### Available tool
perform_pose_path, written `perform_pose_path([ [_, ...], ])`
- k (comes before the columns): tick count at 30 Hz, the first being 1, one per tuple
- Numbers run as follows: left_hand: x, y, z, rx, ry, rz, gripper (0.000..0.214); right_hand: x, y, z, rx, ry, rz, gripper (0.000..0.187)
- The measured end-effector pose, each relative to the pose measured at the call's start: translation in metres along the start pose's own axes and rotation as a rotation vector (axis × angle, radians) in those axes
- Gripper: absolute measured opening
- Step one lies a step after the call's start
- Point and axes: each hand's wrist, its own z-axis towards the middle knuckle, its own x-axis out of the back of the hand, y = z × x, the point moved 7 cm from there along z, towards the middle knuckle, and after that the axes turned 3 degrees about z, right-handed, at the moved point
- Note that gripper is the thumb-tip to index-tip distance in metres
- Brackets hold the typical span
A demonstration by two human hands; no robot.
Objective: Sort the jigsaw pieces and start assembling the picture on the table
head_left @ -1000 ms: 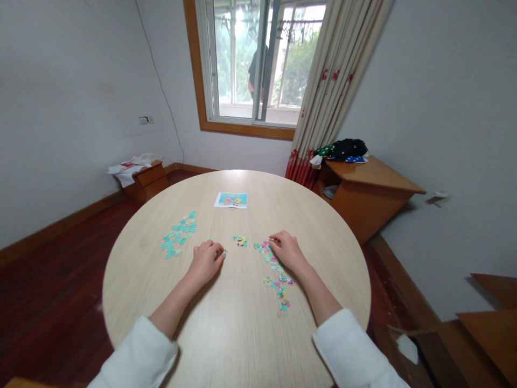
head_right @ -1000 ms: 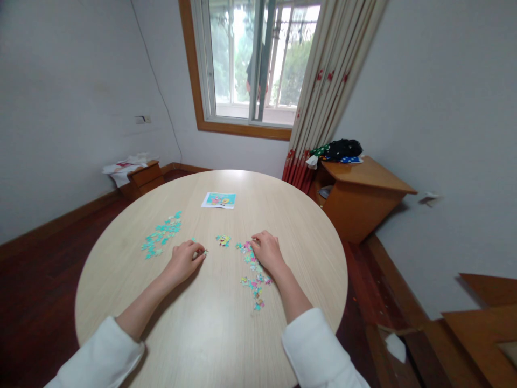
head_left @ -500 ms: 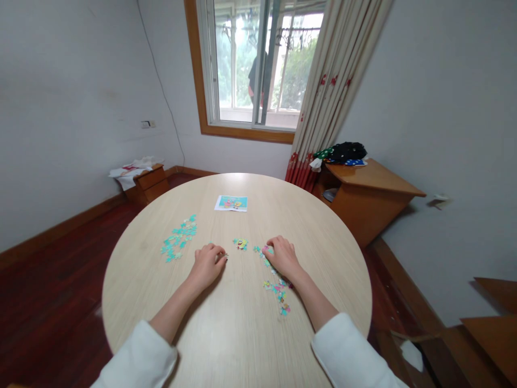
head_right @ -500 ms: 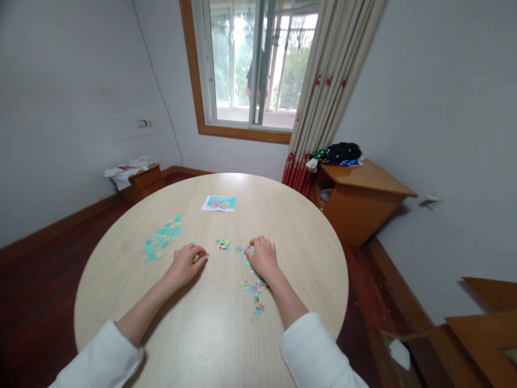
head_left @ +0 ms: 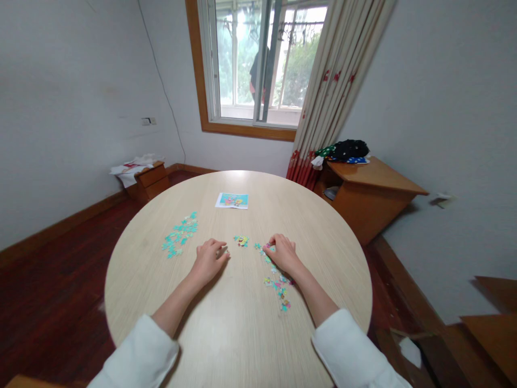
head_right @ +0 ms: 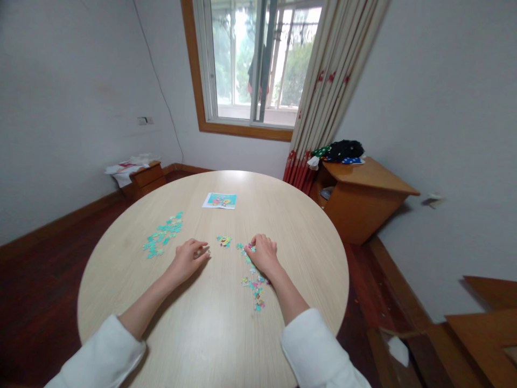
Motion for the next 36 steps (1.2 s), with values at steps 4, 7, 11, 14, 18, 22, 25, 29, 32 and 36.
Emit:
perform_pose_path([
  [4, -0.001, -0.001, 0.0, -0.001, 0.0, -0.009, 0.026, -0.001, -0.001, 0.001, -0.003, -0.007, 0.117, 0.01],
  [7, 0.0, -0.001, 0.0, 0.002, -0.005, -0.019, 0.025, -0.001, -0.002, 0.0, 0.003, -0.003, 0.17, 0.01],
  [11, 0.0, -0.001, 0.001, 0.014, -0.007, -0.021, 0.025, 0.0, -0.004, -0.001, 0.018, -0.002, 0.204, 0.01],
  [14, 0.0, -0.004, 0.001, 0.024, 0.012, -0.016, 0.024, 0.002, -0.005, -0.001, 0.03, 0.016, 0.233, 0.01],
  [18, 0.003, -0.01, 0.003, 0.037, 0.071, -0.023, 0.027, 0.006, -0.006, -0.001, 0.069, 0.065, 0.336, 0.007],
  [22, 0.01, -0.021, 0.007, 0.076, 0.14, -0.087, 0.033, 0.008, -0.006, -0.001, 0.102, 0.087, 0.42, 0.008],
  [25, 0.02, -0.033, 0.01, 0.13, 0.165, -0.145, 0.033, 0.009, -0.007, -0.001, 0.109, 0.077, 0.366, 0.01],
  [29, 0.042, -0.054, 0.015, 0.223, 0.257, -0.129, 0.032, 0.01, -0.006, -0.001, 0.078, 0.05, 0.278, 0.013],
  [32, 0.051, -0.07, 0.018, 0.288, 0.258, -0.122, 0.03, 0.011, -0.004, 0.0, 0.045, 0.05, 0.252, 0.015],
  [36, 0.051, -0.082, 0.02, 0.305, 0.188, -0.12, 0.025, 0.012, -0.001, 0.001, 0.037, 0.048, 0.182, 0.019],
])
